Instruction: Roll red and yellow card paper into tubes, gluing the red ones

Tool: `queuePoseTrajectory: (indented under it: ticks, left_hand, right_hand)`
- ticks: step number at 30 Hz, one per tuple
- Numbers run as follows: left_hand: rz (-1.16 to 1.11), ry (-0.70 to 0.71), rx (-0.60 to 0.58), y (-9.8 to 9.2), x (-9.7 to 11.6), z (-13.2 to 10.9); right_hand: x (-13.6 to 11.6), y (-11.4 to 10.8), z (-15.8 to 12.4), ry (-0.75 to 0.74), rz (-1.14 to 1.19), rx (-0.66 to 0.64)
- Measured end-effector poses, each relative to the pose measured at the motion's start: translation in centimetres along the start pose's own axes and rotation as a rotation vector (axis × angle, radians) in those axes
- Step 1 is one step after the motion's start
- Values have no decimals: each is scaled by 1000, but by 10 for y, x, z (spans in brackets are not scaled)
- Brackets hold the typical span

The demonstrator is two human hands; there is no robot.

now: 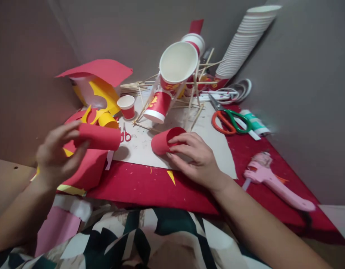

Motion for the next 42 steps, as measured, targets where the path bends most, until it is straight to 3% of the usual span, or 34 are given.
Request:
queuePoseTrajectory:
  ticks: [3, 5, 9, 13, 17, 21, 24, 32, 42]
  left_hand:
    - [82, 319, -238, 29, 14, 7]
    - [101, 420, -313, 45, 18, 15]
    - [140, 548, -373, 68, 22, 30]
    - [165, 582, -465, 82, 22, 38]
    - [38, 462, -456, 86, 12, 41]
    - [-173, 261, -373, 84, -2, 39]
    - [-297, 90, -394, 87, -10, 34]
    - [-584, -116, -498, 116, -19, 24]
    - [-644, -280, -513, 130, -20, 20]
  right_hand:
    - [0, 0, -1, 3, -9, 3]
    - [0, -1, -2, -4, -15, -5]
    - [1, -1, -2, -24, -28, -43]
    - [-2, -2, -1, -2, -31, -77]
    - [-4, -7, -1, 95, -25, -30]
    - [-2, -11, -5, 273, 2, 34]
    - [2, -10, -9, 380, 74, 53]
    - [6, -1, -12, 321, 188, -117]
    - [2, 5, -9, 374, 222, -234]
Point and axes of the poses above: each hand's wrist, its own z-axis towards the middle knuckle, its own y-axis out of the palm, x = y × z, the point moved 1 cm from there along z, towards the middle knuckle, and after that the axes turned 6 degrees about -z, right-handed, at the moved point
